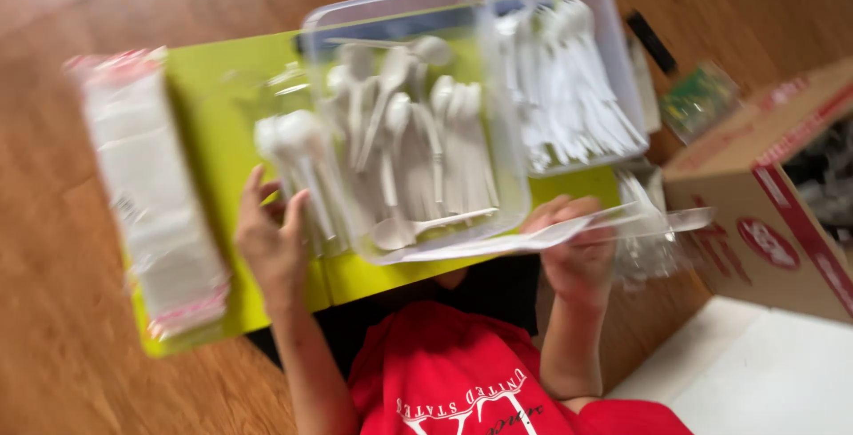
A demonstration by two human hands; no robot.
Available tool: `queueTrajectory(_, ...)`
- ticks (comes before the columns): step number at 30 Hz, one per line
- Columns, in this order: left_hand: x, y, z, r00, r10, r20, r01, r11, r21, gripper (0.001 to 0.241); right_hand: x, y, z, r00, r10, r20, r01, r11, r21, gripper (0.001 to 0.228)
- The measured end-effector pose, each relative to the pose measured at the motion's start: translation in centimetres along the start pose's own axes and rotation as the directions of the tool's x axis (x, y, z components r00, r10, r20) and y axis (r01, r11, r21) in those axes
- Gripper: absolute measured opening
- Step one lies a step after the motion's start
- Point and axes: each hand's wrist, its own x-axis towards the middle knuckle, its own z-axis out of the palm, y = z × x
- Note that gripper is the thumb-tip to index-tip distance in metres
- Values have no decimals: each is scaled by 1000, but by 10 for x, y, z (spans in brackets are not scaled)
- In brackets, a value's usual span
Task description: Packing plastic spoons and forks into individual plastic bags
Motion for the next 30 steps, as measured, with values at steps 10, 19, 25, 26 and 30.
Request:
queueTrajectory(10,-3,-1,-1,1000,27,6,-27,999,47,48,-58,-41,-180,390,149,-909,584,723,369,65)
queueTrajectory(19,-4,-13,2,998,59,31,-63,980,190,28,-68,49,-239,151,548,-823,639,581,504,58)
queueTrajectory(25,5,-54,2,996,89,25,-91,987,132,38,-57,68,-238,186,479,-858,514,696,500,75)
queueTrajectory(26,7,-60,1,995,91,28,-94,986,134,38,-56,66,-229,184,481,-857,517,695,500,75)
queueTrajectory(30,8,-57,5,1000,-7,-22,9,996,89,48,-53,59,-198,321,599,-734,362,638,680,54)
